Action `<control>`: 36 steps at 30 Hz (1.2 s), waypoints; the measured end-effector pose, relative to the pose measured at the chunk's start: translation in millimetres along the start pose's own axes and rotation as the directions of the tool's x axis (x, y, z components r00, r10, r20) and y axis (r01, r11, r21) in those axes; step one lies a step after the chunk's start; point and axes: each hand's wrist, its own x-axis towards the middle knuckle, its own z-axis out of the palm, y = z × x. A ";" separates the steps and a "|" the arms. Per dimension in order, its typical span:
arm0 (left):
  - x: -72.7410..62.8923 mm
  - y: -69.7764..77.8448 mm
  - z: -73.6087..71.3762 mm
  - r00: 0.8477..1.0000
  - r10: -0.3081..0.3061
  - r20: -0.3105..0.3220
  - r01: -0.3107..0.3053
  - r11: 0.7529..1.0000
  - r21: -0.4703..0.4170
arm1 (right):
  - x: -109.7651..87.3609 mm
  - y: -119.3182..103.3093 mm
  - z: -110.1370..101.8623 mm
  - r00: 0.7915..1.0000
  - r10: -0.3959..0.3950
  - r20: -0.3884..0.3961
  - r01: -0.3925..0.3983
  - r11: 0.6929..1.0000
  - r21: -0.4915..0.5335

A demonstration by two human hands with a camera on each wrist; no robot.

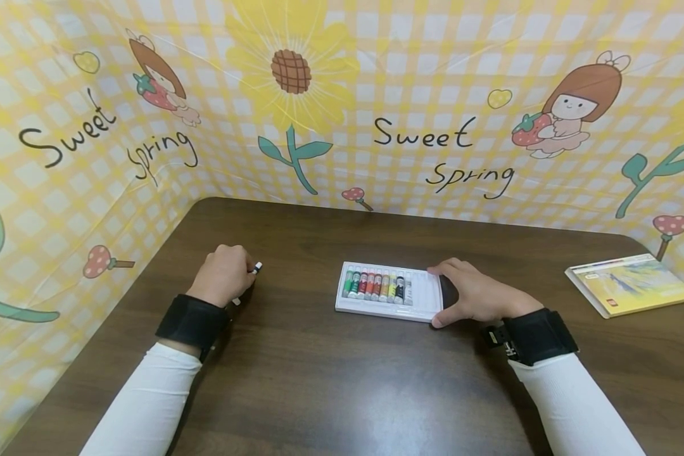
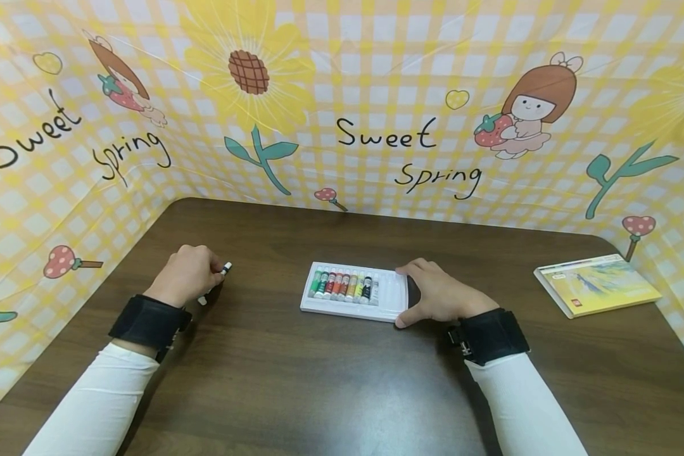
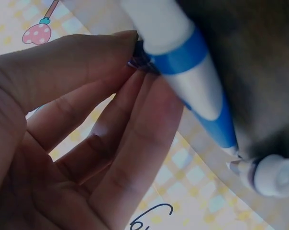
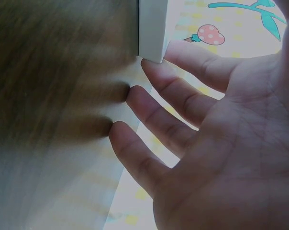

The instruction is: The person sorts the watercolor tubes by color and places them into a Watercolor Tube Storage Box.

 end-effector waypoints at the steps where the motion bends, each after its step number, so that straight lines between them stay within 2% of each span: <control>1: 0.1 -0.2 0.2 1.000 -0.002 0.005 0.002 1.000 -0.002 | 0.0 0.0 -0.3 1.000 -0.001 0.000 0.001 1.000 -0.001; 11: -0.6 0.3 0.4 1.000 0.002 -0.014 -0.002 1.000 0.005 | 0.4 0.9 0.1 1.000 0.005 -0.001 -0.005 1.000 -0.001; 22: 0.9 8.5 4.0 0.999 -0.012 -0.036 0.013 1.000 0.018 | -2.2 1.5 2.2 1.000 0.008 -0.002 -0.008 1.000 0.015; 25: 0.2 15.8 4.6 0.999 -0.007 -0.042 0.007 1.000 0.004 | -2.4 1.3 2.0 1.000 0.009 -0.005 -0.009 1.000 0.018; 28: -0.4 26.1 7.9 0.997 0.040 -0.071 -0.040 0.999 -0.002 | -1.9 1.2 1.4 1.000 0.012 -0.004 -0.012 1.000 0.016; 32: -1.7 43.9 15.1 0.986 0.123 -0.114 -0.125 0.992 -0.006 | -1.6 0.7 0.4 1.000 0.013 -0.003 -0.013 1.000 0.014; 36: -2.9 63.4 22.1 0.983 0.150 -0.108 -0.152 0.988 -0.015 | -1.0 -0.2 0.3 1.000 0.006 -0.001 -0.006 1.000 0.015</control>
